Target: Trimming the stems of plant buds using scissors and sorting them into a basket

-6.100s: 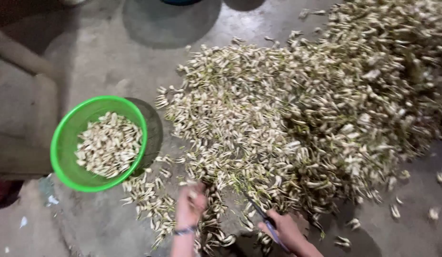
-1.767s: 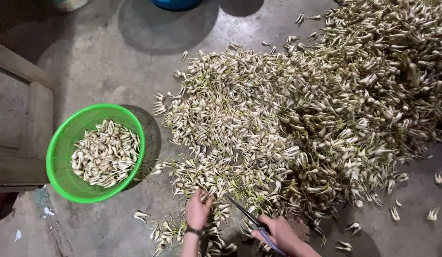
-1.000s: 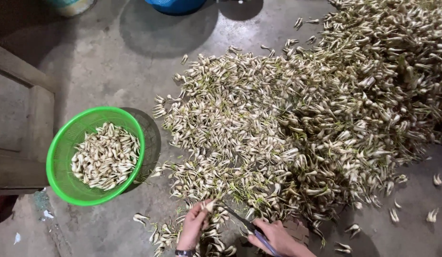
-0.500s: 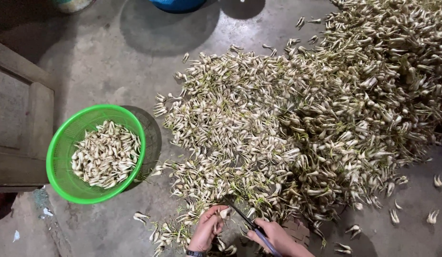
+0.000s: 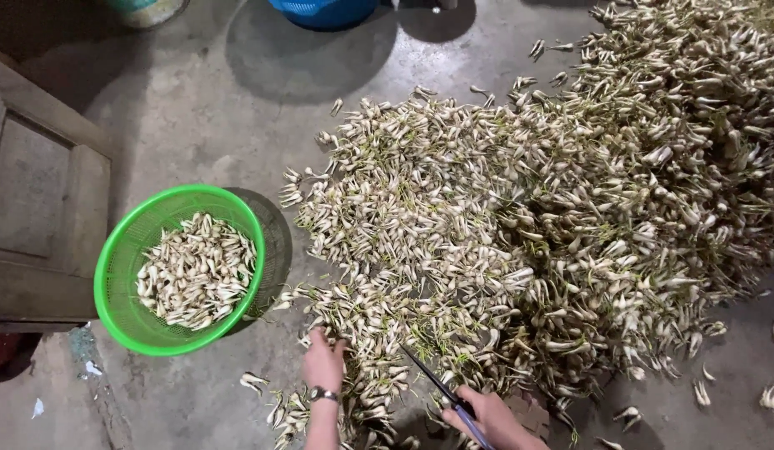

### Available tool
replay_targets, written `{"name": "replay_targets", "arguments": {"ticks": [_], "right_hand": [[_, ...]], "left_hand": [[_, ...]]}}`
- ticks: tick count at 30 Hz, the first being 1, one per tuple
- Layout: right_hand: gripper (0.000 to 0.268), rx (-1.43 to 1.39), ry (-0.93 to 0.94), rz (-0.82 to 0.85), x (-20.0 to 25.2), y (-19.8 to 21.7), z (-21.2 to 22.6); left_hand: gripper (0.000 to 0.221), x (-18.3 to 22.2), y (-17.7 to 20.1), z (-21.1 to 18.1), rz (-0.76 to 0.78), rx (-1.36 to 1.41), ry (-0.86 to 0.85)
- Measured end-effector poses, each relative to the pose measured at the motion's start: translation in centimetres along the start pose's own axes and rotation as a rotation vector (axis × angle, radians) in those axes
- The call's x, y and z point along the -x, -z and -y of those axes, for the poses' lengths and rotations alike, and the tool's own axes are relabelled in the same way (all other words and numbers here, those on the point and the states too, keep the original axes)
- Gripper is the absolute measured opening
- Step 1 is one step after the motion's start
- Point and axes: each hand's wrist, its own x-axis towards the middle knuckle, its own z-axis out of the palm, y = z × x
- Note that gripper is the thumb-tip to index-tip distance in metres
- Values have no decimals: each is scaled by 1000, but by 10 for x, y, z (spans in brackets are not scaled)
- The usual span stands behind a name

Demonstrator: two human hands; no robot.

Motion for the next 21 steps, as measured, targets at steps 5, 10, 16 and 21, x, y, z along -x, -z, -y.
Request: {"name": "replay_targets", "arguments": {"ticks": [5,10,16,21], "right_hand": [[34,41,-43,-29,6,5,9],[31,-13,56,-6,-3,-3,-5],[34,111,85,-6,2,4,18],[53,157,37,79,-1,3,17]], "left_hand": [[44,-7,-15,64,-76,239,118],[45,15,-16,80,129,1332,226],[30,62,-38,41,837,1922,-2],[26,76,-39,21,927,1648,-15]]}}
